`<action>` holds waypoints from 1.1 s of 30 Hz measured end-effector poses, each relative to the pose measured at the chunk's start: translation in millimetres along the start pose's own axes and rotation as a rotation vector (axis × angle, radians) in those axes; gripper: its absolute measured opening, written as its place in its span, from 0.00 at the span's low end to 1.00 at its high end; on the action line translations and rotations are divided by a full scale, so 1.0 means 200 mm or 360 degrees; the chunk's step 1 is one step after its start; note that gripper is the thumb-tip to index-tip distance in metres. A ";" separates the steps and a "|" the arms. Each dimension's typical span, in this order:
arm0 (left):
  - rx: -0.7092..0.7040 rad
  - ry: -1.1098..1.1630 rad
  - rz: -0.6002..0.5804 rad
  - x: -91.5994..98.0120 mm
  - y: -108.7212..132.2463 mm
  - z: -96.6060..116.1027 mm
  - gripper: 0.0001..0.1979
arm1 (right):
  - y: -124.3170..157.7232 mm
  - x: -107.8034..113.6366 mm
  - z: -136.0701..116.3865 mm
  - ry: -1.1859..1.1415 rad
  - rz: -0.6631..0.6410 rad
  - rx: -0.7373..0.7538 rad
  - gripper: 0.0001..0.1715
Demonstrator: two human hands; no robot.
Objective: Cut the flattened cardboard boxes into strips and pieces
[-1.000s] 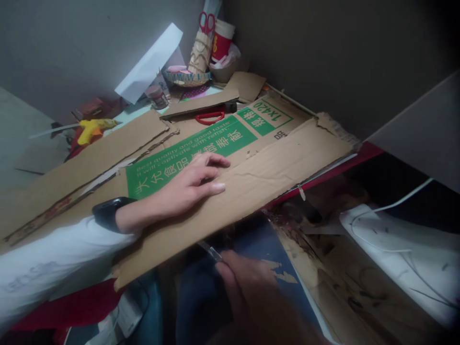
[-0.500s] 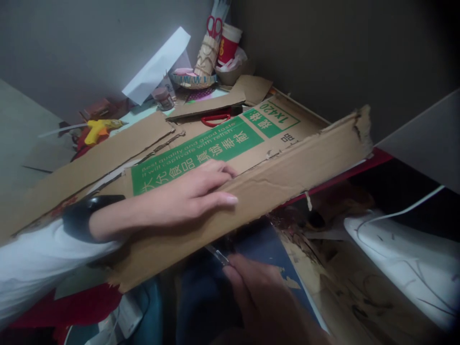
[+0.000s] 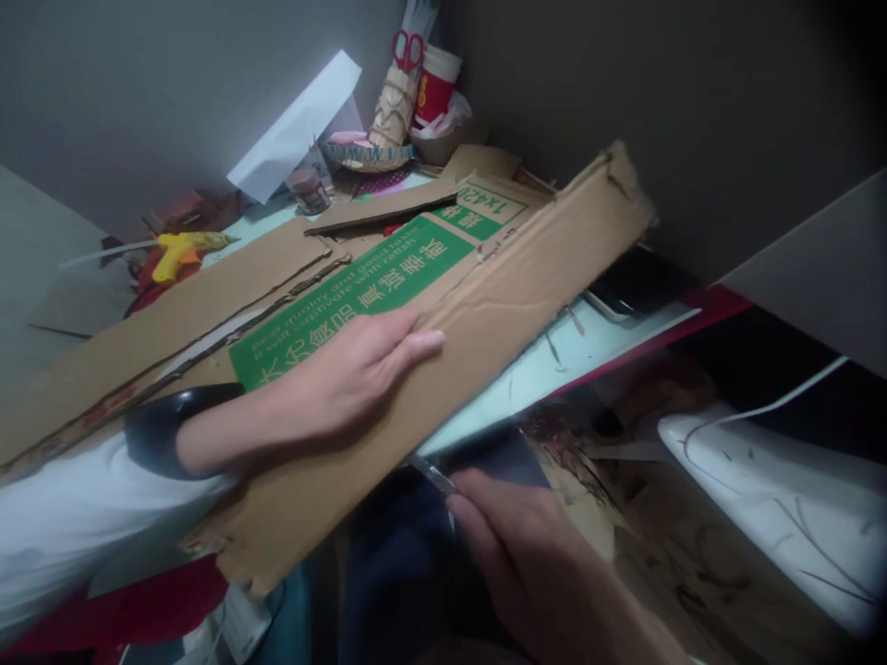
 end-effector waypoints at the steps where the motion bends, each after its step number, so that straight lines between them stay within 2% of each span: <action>1: 0.0017 -0.0001 0.0019 0.00 -0.01 -0.01 0.19 | -0.03 0.02 0.01 -0.0006 -0.0091 -0.0001 0.15; 7: 0.0048 0.0071 0.0074 -0.03 -0.09 -0.04 0.20 | -0.14 0.16 0.01 0.0171 -0.0359 -0.0236 0.16; 14: 0.0132 0.0291 0.0082 -0.05 -0.13 -0.09 0.22 | -0.15 0.19 -0.02 0.0080 -0.0350 -0.0359 0.15; 19: 0.0250 0.0441 -0.0005 -0.06 -0.14 -0.10 0.22 | -0.19 0.20 -0.07 0.0072 -0.0326 -0.0297 0.12; 24: 0.0239 0.0418 0.0030 -0.07 -0.14 -0.10 0.22 | -0.18 0.13 -0.04 0.0117 -0.0230 -0.0170 0.13; 29: 0.0247 0.0420 0.0049 -0.07 -0.12 -0.10 0.23 | -0.12 0.00 0.01 0.0273 0.0211 0.0036 0.13; 33: 0.0248 0.0483 0.0055 -0.08 -0.11 -0.10 0.22 | -0.13 -0.07 -0.01 0.0318 0.0351 0.0034 0.13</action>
Point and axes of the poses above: each hand's wrist, its own y-axis away from the middle knuckle, its own x-axis out of the back of the hand, z = x × y, the point moved 1 cm from there along -y, towards the middle knuckle, and after that the axes turned 4 degrees about y, right-handed, at the moved point
